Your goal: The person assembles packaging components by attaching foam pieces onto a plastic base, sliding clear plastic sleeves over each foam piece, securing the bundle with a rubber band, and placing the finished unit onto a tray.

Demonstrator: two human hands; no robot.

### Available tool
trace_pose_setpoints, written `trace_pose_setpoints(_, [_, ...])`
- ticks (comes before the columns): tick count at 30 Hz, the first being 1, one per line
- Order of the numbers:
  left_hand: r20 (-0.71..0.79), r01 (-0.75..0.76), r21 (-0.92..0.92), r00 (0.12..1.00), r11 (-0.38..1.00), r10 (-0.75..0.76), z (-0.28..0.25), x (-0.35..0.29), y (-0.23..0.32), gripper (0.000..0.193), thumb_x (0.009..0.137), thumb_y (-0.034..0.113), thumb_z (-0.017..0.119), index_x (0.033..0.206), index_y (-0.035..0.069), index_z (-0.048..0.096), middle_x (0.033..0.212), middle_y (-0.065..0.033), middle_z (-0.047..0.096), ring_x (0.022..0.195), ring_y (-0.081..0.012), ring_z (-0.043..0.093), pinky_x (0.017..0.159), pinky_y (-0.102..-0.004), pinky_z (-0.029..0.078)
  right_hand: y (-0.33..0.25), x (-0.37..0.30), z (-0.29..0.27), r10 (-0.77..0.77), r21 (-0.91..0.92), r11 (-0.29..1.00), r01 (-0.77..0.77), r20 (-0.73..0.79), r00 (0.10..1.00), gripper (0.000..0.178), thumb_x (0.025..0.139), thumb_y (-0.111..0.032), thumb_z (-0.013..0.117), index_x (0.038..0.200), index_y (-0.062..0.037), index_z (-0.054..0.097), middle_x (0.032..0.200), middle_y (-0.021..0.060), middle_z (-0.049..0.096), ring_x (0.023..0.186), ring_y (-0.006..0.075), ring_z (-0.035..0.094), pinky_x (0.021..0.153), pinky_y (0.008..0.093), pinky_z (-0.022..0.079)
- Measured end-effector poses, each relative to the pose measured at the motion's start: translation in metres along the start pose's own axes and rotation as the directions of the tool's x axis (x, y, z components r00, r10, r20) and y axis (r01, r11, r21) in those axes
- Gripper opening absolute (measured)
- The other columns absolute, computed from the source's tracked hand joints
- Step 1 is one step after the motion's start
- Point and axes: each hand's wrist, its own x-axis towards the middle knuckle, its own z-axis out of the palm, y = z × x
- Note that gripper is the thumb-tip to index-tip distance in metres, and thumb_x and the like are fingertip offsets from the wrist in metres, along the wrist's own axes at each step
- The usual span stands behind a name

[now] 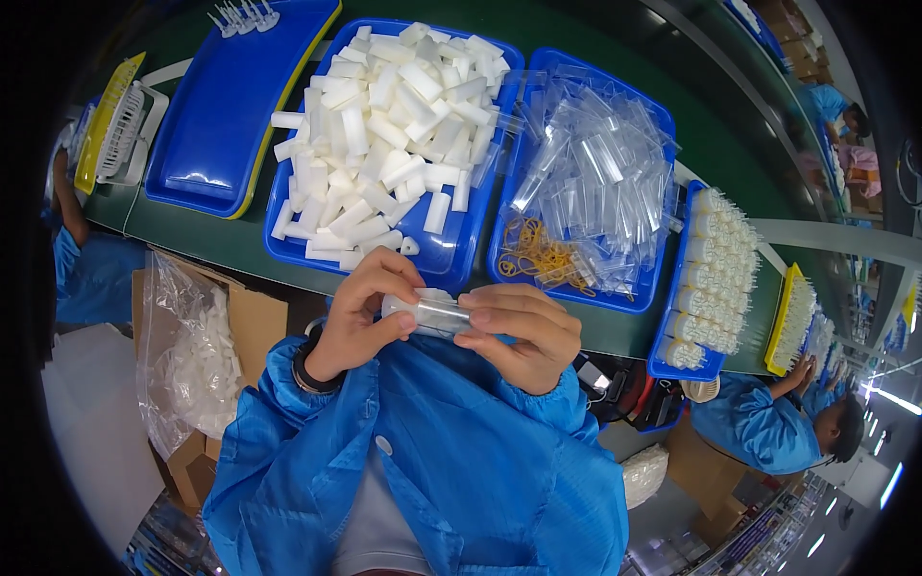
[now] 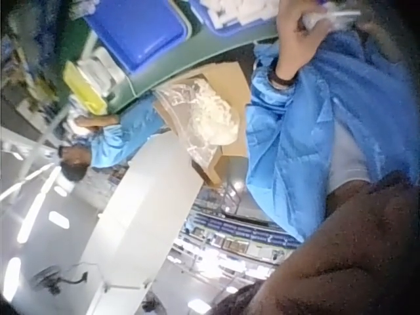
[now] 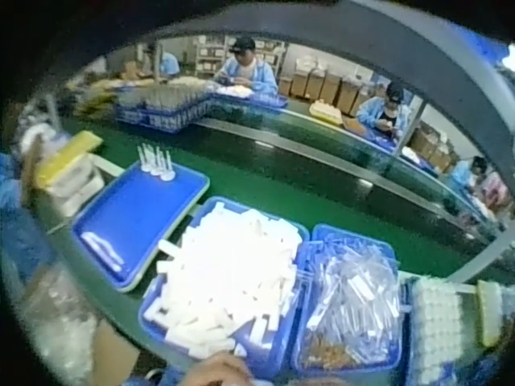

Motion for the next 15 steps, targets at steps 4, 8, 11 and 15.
trace_pose_setpoints(4, [0.019,-0.174,0.203,0.985,0.964,0.173,-0.002,0.005,0.002,0.018,0.081,0.009,0.071,0.098,0.006,0.064,0.099,-0.0068,0.054,0.09,-0.0164,0.055,0.072,-0.0257,0.044,0.002,0.0,0.002,-0.019,0.001,1.0,0.019,0.022,1.0,0.028,0.064,-0.005,0.084,0.087,0.0001,0.068,0.088,0.0172,0.07,0.086,0.0288,0.069,0.072,0.0341,0.055])
trace_pose_setpoints(8, [0.032,-0.075,0.316,0.997,0.946,0.069,-0.004,0.005,0.014,0.02,0.08,0.008,0.072,0.099,0.006,0.065,0.099,-0.0075,0.054,0.091,-0.0191,0.056,0.074,-0.0274,0.046,-0.005,0.011,-0.006,0.062,-0.147,0.988,-0.042,0.13,0.99,0.028,0.065,-0.006,0.083,0.088,0.0,0.069,0.089,0.0133,0.07,0.086,0.0277,0.068,0.072,0.0342,0.054])
trace_pose_setpoints(11, [0.0,0.027,0.188,1.0,0.982,-0.028,-0.01,0.006,0.017,0.023,0.08,0.008,0.072,0.102,0.006,0.065,0.101,-0.0072,0.055,0.094,-0.0173,0.057,0.072,-0.0254,0.049,-0.011,0.019,-0.015,0.079,-0.263,0.964,-0.022,0.208,0.975,0.029,0.065,-0.007,0.082,0.09,-0.0001,0.07,0.089,0.011,0.07,0.086,0.0268,0.066,0.072,0.0342,0.053])
trace_pose_setpoints(15, [0.048,0.176,-0.286,0.984,0.942,-0.169,-0.027,0.004,0.012,0.03,0.084,0.01,0.069,0.113,0.003,0.064,0.109,-0.0065,0.054,0.095,-0.0141,0.057,0.066,-0.0217,0.051,-0.011,0.019,-0.025,0.063,-0.35,0.937,0.021,0.226,0.972,0.029,0.064,-0.009,0.082,0.089,-0.0002,0.071,0.089,0.0103,0.069,0.086,0.0261,0.066,0.072,0.0338,0.053])
